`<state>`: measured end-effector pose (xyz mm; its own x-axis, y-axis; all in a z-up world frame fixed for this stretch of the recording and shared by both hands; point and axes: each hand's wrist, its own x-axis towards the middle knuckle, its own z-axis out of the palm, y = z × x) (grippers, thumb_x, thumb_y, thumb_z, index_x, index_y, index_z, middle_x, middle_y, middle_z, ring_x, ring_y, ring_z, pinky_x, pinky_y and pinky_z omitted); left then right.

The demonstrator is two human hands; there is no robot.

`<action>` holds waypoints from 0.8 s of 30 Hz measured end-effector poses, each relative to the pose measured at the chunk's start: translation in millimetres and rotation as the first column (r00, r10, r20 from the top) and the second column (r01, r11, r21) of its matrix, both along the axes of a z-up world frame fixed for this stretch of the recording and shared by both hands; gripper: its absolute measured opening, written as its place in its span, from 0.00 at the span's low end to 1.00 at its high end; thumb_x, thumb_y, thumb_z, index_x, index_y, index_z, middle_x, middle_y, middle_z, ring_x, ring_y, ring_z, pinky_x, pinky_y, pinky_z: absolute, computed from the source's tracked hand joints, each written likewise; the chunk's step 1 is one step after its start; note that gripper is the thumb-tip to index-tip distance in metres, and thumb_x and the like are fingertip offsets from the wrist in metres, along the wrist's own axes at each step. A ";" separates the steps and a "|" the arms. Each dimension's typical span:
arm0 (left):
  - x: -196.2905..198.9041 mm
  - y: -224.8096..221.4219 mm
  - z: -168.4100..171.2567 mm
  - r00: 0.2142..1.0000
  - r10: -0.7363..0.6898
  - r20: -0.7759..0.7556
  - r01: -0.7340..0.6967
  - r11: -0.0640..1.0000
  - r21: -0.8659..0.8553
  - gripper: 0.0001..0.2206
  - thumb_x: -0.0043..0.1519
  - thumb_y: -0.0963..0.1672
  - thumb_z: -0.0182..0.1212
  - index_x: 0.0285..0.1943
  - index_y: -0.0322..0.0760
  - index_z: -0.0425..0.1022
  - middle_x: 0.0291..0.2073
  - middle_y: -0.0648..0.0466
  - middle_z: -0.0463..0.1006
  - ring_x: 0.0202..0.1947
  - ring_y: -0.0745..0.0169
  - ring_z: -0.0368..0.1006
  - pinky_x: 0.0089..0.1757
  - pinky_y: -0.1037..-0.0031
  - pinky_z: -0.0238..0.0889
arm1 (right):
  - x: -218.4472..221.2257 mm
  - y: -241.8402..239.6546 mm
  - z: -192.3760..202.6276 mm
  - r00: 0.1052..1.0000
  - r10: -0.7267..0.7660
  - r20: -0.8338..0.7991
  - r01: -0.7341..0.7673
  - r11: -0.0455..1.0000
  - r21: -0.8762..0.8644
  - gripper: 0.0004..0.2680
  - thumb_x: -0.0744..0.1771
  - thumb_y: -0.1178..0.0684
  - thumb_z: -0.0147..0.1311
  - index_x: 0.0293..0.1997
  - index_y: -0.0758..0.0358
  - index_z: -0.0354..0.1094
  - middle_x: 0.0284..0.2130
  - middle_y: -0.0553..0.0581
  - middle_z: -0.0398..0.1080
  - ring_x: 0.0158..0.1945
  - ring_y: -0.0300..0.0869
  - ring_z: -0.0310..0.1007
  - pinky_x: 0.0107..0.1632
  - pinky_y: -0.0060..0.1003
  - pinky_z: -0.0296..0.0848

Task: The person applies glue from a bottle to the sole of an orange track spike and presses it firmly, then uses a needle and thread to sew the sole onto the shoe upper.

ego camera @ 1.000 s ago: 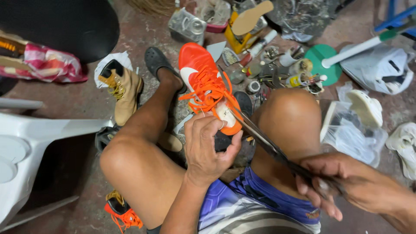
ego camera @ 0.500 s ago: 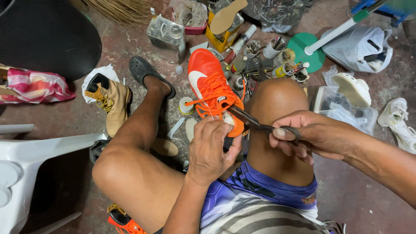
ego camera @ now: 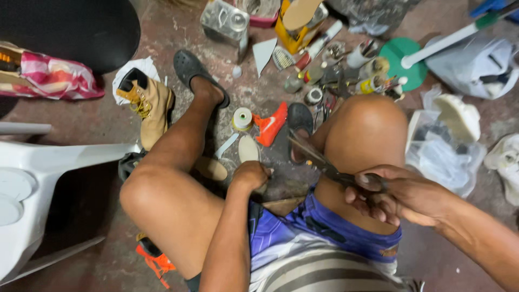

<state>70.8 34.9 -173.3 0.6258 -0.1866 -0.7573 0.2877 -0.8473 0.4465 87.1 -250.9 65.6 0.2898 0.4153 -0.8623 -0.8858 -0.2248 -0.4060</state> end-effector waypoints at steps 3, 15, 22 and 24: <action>-9.3 -6.4 -39.5 0.999 -0.023 0.035 0.015 0.977 0.212 0.20 0.58 0.48 0.66 0.58 0.39 0.76 0.63 0.42 0.71 0.59 0.45 0.71 0.56 0.58 0.66 | -19.2 -21.0 -9.6 0.996 -0.018 0.091 0.013 0.998 0.057 0.15 0.68 0.49 0.47 0.44 0.77 0.71 0.24 0.60 0.72 0.20 0.37 0.70 0.17 0.28 0.66; 22.5 -67.0 -96.1 0.978 0.161 0.135 -0.163 0.987 0.008 0.18 0.61 0.51 0.61 0.56 0.41 0.79 0.51 0.43 0.81 0.53 0.46 0.76 0.53 0.58 0.68 | -47.0 -151.1 -104.9 0.786 -0.145 0.601 0.344 0.910 -0.231 0.12 0.69 0.51 0.51 0.50 0.73 0.69 0.32 0.59 0.72 0.28 0.42 0.69 0.30 0.36 0.69; 44.0 -118.9 -158.8 0.992 0.119 -0.038 -0.117 0.991 0.063 0.18 0.63 0.50 0.61 0.56 0.37 0.77 0.46 0.44 0.81 0.47 0.50 0.75 0.48 0.61 0.67 | -72.5 -147.3 -283.9 0.937 -0.068 0.342 0.256 0.800 -0.542 0.15 0.67 0.43 0.56 0.33 0.69 0.71 0.23 0.58 0.73 0.25 0.42 0.74 0.30 0.38 0.74; 49.4 -127.9 -173.9 0.987 0.146 -0.066 -0.140 0.987 0.080 0.18 0.63 0.50 0.61 0.55 0.36 0.77 0.45 0.44 0.81 0.45 0.51 0.75 0.47 0.62 0.67 | -83.1 -146.2 -297.9 0.936 -0.093 0.339 0.283 0.769 -0.573 0.15 0.67 0.43 0.58 0.32 0.69 0.71 0.23 0.57 0.74 0.25 0.42 0.76 0.30 0.39 0.76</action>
